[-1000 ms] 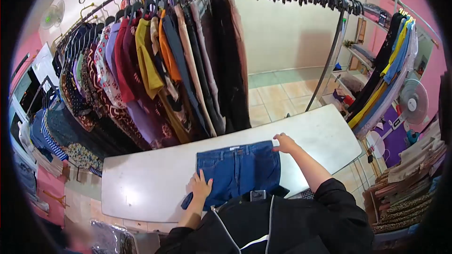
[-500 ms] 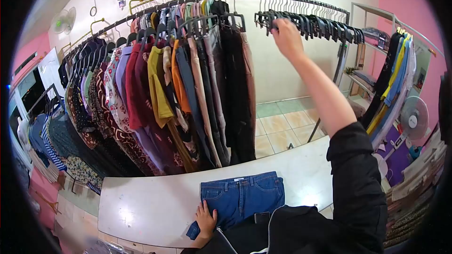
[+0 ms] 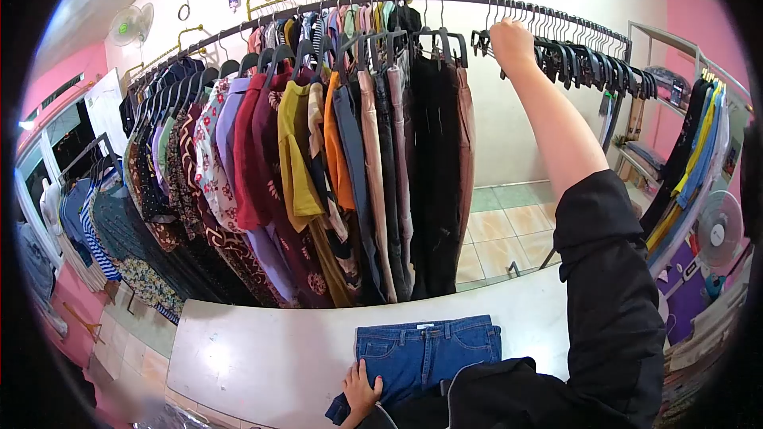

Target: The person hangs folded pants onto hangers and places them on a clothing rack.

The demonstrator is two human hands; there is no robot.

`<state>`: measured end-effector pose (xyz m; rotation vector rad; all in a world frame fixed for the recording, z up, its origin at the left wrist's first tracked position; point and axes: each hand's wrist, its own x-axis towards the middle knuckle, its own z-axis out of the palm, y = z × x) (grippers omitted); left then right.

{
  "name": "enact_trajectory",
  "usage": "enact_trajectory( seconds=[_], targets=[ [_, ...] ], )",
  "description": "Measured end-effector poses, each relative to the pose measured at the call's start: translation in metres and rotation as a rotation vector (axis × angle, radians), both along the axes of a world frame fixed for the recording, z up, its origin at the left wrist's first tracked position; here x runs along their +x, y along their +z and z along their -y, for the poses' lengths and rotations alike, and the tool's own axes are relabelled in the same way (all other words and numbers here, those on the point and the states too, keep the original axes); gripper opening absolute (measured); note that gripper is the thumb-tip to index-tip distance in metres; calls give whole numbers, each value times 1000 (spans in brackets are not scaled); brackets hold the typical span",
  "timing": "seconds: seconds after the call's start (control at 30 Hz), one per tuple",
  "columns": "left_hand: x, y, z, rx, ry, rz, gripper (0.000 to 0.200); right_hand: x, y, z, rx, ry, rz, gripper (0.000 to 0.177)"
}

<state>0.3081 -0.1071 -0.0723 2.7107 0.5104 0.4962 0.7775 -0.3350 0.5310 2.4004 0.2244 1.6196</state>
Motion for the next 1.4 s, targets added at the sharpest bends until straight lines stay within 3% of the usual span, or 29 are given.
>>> enact_trajectory(
  seconds=[0.03,0.17,0.37,0.47,0.67,0.73,0.9,1.07,1.2,1.4],
  targets=[
    [0,1,0,-1,3,-1,67,5,0,2,-54,18,35,15],
    [1,3,1,3,1,3,67,-11,9,-11,63,139,-83,16],
    [1,-2,-1,0,-21,10,67,-42,22,-11,307,368,-27,17],
    [3,-5,0,-5,-41,28,68,-49,22,13,287,438,-75,20],
    [3,-19,-3,43,-66,35,71,-57,23,26,239,249,-161,19],
    [0,-20,-2,46,-51,20,71,-54,21,24,162,252,66,17],
    [3,-17,0,41,-46,22,71,-49,26,13,36,221,-33,17],
    [4,-26,-1,27,-10,8,70,-26,33,14,103,349,-142,16],
    [4,-23,-1,8,6,7,68,-8,37,33,135,216,-306,26],
    [5,-17,0,20,2,12,67,-7,29,38,313,344,-171,24]
  ],
)
